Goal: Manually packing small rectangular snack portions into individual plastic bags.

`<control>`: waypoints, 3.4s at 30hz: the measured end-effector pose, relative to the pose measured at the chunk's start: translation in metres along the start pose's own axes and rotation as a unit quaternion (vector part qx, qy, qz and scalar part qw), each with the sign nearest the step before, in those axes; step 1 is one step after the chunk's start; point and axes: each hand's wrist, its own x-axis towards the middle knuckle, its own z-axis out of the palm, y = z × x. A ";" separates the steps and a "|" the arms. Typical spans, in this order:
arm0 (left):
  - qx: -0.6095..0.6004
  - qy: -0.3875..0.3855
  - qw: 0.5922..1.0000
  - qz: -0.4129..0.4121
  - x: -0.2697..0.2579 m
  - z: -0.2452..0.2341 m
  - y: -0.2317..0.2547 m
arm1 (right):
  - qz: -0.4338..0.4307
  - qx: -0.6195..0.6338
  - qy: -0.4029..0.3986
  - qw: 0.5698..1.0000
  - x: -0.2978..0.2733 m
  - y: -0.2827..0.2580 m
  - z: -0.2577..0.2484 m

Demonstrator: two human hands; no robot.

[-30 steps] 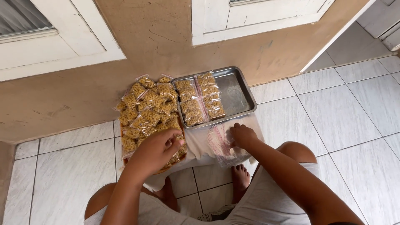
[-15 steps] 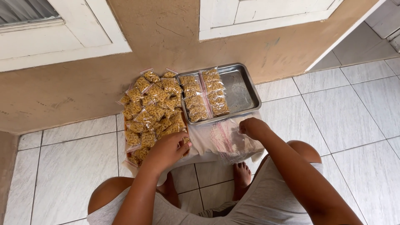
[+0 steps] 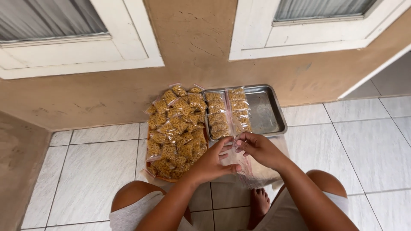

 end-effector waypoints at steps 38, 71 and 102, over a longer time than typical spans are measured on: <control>-0.075 0.220 0.970 -0.067 -0.003 -0.046 -0.022 | -0.163 0.046 0.181 0.969 0.026 0.022 0.003; -0.331 0.081 0.940 0.005 0.002 -0.012 -0.014 | -0.074 0.174 0.020 0.982 0.017 0.016 0.001; -0.335 0.139 0.932 -0.025 0.016 -0.025 -0.089 | -0.041 0.257 -0.004 0.966 0.022 0.029 0.000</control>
